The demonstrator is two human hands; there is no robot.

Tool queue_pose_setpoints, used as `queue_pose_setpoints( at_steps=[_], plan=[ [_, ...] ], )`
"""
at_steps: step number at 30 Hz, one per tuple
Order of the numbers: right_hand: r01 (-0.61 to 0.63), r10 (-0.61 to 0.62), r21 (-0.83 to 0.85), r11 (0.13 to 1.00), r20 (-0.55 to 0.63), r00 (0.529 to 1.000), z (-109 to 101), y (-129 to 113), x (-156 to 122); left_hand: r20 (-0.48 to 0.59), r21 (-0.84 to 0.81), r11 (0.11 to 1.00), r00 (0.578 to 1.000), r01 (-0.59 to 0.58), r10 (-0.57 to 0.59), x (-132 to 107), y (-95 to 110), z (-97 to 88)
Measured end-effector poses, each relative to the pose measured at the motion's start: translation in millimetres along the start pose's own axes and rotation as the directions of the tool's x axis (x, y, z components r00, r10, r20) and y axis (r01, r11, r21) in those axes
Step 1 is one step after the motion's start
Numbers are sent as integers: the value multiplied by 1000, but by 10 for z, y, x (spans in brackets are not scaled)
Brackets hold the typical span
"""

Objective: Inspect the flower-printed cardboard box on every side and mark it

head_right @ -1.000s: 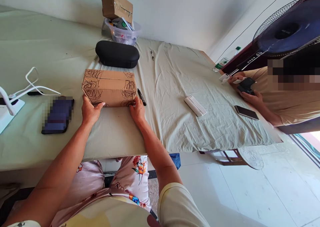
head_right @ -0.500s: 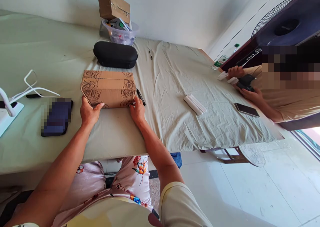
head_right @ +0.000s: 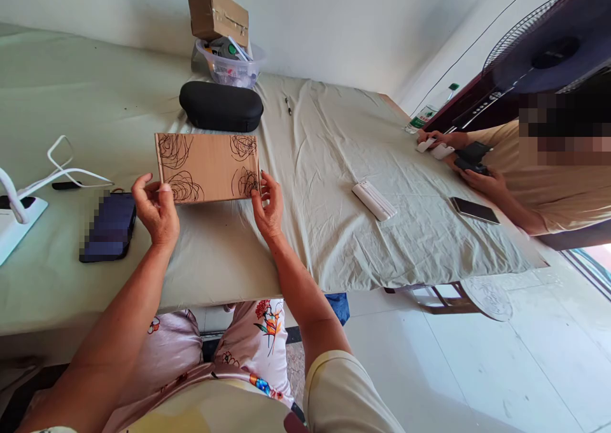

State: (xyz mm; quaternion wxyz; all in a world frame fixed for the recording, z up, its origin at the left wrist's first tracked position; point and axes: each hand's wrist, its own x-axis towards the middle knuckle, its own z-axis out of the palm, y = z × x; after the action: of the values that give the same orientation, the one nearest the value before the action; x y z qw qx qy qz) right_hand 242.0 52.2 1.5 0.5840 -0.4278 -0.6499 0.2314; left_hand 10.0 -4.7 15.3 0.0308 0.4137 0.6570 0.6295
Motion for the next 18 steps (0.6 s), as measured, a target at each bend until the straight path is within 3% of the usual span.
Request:
queue_pose_setpoints(
  at_steps=[4, 12, 18],
  plan=[
    [72, -72, 4, 997, 3, 997, -54, -138, -2, -61, -63, 994, 995, -86, 82, -5, 8, -8],
    [42, -37, -59, 997, 91, 995, -11, -153, -3, 86, 76, 993, 993, -91, 85, 14, -52, -10],
    [39, -36, -34, 999, 73, 997, -7, -135, -19, 83, 201, 958, 978, -203, 190, -16, -3, -13]
  ],
)
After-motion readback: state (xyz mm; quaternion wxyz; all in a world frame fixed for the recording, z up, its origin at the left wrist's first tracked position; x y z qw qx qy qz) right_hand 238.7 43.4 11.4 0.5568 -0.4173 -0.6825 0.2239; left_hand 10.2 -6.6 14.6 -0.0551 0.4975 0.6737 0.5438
